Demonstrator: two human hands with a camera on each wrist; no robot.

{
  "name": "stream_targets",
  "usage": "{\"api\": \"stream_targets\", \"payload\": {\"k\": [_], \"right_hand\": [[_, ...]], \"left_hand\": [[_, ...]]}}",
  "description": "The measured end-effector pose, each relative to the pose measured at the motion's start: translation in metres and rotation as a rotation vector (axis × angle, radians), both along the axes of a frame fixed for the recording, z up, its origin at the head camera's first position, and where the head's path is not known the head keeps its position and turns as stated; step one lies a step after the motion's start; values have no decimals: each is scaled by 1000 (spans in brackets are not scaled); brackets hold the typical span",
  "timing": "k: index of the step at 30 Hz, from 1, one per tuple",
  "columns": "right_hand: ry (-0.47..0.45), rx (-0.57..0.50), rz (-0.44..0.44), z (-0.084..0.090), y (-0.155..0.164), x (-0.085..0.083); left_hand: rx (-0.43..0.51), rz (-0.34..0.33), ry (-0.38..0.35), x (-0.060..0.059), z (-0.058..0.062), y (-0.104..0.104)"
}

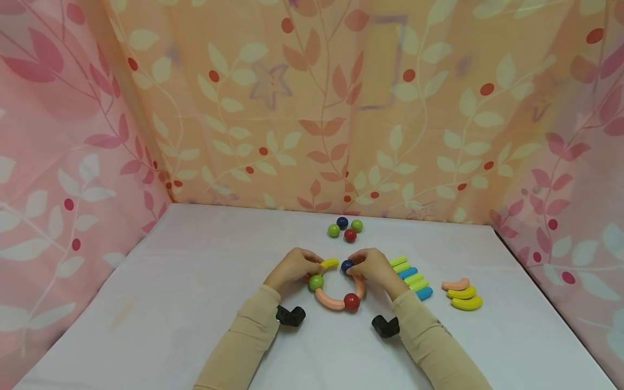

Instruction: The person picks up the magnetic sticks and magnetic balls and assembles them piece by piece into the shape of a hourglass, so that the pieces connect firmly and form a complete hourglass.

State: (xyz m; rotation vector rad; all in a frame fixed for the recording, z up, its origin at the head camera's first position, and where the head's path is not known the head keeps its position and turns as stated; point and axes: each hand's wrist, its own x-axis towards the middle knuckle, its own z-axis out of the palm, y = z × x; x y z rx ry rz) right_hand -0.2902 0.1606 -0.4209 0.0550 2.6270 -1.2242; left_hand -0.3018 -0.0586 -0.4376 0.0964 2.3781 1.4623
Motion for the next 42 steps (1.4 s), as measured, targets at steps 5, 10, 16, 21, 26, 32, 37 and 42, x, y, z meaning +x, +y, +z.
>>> {"api": "stream_targets", "payload": {"k": [5, 10, 16, 21, 26, 32, 37, 42], "right_hand": [[-6, -4, -7, 0, -1, -1], [-6, -8, -3, -1, -1, -1], [-22, -8, -14, 1, 7, 6], [-108, -23, -10, 4, 14, 15], [-96, -45, -22, 4, 16, 14], [-62, -35, -29, 2, 16, 4], [-54, -28, -42, 2, 15, -1], [-44, -25, -47, 2, 17, -6]], "left_hand": [[-2, -1, -4, 0, 1, 1], [-8, 1, -19, 0, 0, 2], [20, -41, -26, -1, -3, -2], [69, -73, -57, -2, -5, -9], [82, -56, -56, -6, -8, -10], [171, 10, -63, -8, -15, -7], [201, 62, -57, -9, -16, -5], [218, 87, -50, -11, -16, -6]]}}
